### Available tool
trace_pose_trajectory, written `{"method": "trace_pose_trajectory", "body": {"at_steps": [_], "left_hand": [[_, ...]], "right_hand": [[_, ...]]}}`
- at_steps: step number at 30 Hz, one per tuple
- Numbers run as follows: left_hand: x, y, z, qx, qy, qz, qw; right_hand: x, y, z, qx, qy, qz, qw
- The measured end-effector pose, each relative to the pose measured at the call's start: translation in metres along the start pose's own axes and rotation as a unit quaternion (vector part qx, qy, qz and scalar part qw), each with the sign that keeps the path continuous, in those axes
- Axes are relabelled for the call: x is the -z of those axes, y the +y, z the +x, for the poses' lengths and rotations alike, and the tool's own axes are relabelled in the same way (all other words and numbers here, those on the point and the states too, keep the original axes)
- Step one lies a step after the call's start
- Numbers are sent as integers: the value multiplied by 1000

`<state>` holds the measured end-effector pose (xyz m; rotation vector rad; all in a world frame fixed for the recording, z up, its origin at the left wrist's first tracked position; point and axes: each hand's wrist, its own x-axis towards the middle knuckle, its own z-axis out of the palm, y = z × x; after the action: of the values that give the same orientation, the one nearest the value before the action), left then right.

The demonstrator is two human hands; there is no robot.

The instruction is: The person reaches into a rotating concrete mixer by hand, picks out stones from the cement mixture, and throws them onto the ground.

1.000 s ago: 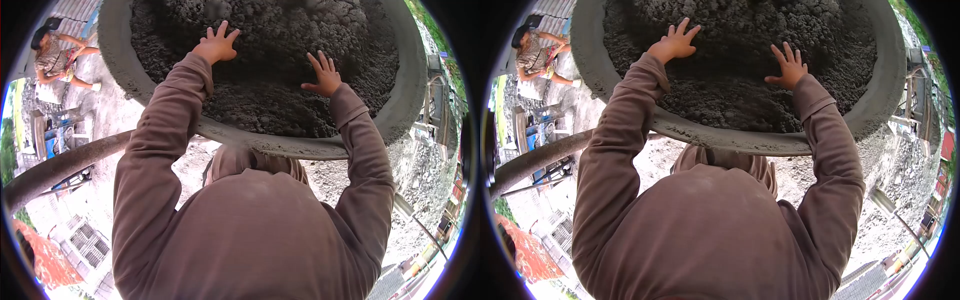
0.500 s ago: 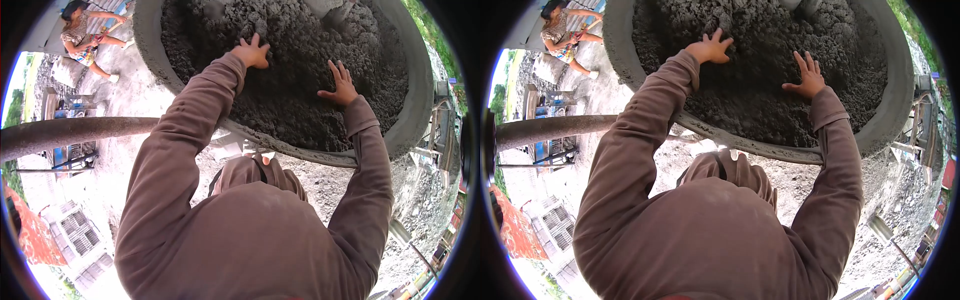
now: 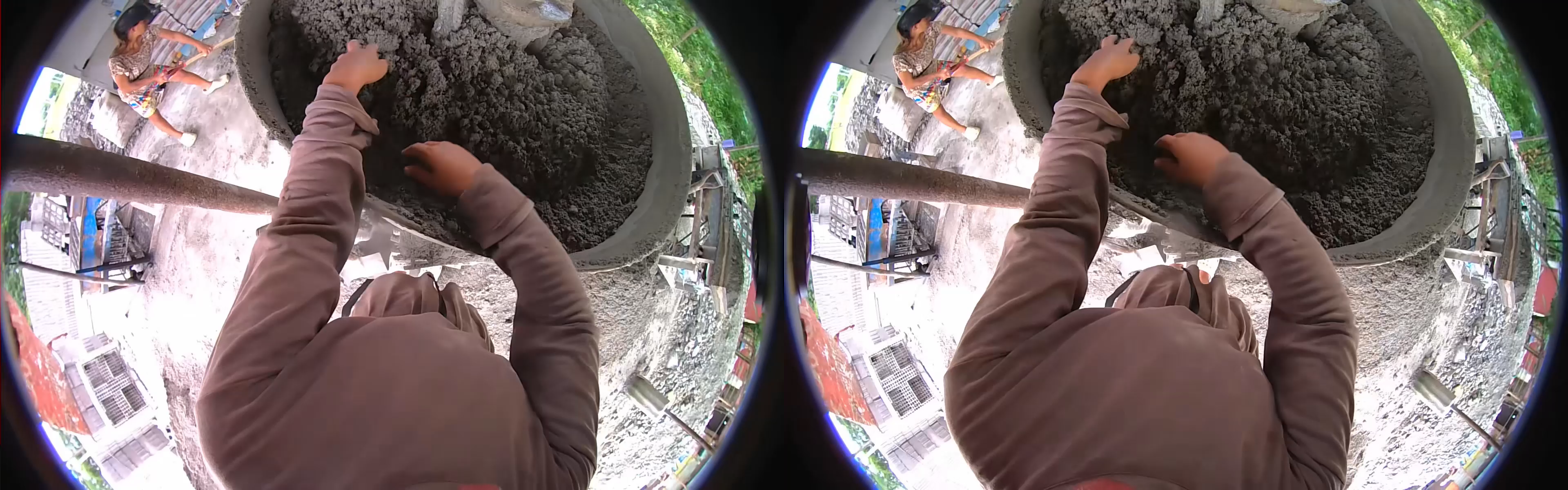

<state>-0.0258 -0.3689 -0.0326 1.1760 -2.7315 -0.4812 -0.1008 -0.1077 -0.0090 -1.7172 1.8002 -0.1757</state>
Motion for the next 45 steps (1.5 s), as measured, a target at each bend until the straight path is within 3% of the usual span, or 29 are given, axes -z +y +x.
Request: {"method": "trace_pose_trajectory", "body": {"at_steps": [2, 3, 4, 5, 6, 7, 9, 10, 11, 12, 14, 15, 17, 18, 20, 21, 22, 23, 25, 26, 28, 29, 31, 32, 33, 37, 39, 41, 45], "left_hand": [[-19, -13, 1, 144, 25, -66, 987], [-76, -47, 35, 126, 5, -194, 973], [-131, -80, 66, 116, -18, -320, 940], [-163, -89, 78, 115, -11, -318, 941], [-192, -86, 89, 113, -147, -190, 964], [-203, -77, 97, 109, -279, -57, 952], [-97, 5, 19, 42, -296, 27, 954], [-30, 55, -29, 8, -300, 69, 951], [-28, 62, -40, -43, -292, 54, 954], [-26, 68, -48, -95, -282, 41, 954], [8, 98, -82, -61, -363, -51, 929], [25, 113, -97, -36, -380, -33, 924], [35, 106, -118, -161, -234, -10, 959], [41, 101, -128, -164, -233, -7, 959], [59, 89, -147, -89, -62, -31, 994], [59, 74, -153, -133, 59, -61, 987], [62, 62, -160, -162, 171, -47, 971], [73, 56, -164, -135, 225, -50, 964], [62, 26, -161, -91, 327, -26, 940], [51, 13, -162, -94, 328, -25, 940], [32, -1, -173, -43, 341, -96, 934], [33, 6, -185, -35, 303, -81, 949], [35, 13, -188, -75, 312, -116, 940], [35, 14, -189, -73, 306, -120, 942], [36, 12, -188, -80, 337, -137, 928], [42, 17, -199, -144, 383, -133, 903], [38, 26, -211, -168, 356, -153, 907], [35, 43, -224, -305, 270, -171, 897], [29, 108, -262, -374, 58, -116, 918]], "right_hand": [[-29, 13, 1, 21, 79, -85, 993], [-28, 13, -3, 25, 80, -86, 993], [-24, 18, -5, -9, 3, -105, 994], [-18, 23, -6, -44, -73, -125, 989], [-11, 27, -6, -39, -69, -129, 988], [-4, 32, -7, -42, -20, -107, 993], [10, 39, -8, -39, 28, -88, 995], [21, 40, -10, -18, 107, -64, 992], [28, 42, -12, 4, 186, -38, 982], [32, 44, -14, 11, 187, -39, 982], [38, 46, -18, 64, 344, 78, 934], [41, 45, -18, 68, 347, 77, 932], [39, 48, -19, 123, 452, -22, 883], [34, 54, -18, 85, 409, -30, 908], [28, 32, -27, 58, 391, -104, 912], [23, 19, -30, 32, 367, -175, 913], [20, 12, -30, 58, 324, -196, 924], [16, -1, -30, 55, 328, -195, 923], [6, -27, -33, 162, 309, -215, 912], [1, -33, -33, 160, 312, -215, 911], [-9, -38, -35, 159, 201, -188, 948], [-10, -42, -41, 156, 203, -186, 949], [-9, -41, -67, 80, 220, -116, 965], [-15, -35, -82, 101, 304, -117, 940], [-19, -31, -96, 97, 298, -116, 942], [-27, -17, -163, -88, 391, -118, 909], [-25, -15, -188, -152, 406, -163, 886], [-34, 0, -202, -189, 436, -88, 876], [-47, 12, -216, -221, 430, -65, 873]]}}
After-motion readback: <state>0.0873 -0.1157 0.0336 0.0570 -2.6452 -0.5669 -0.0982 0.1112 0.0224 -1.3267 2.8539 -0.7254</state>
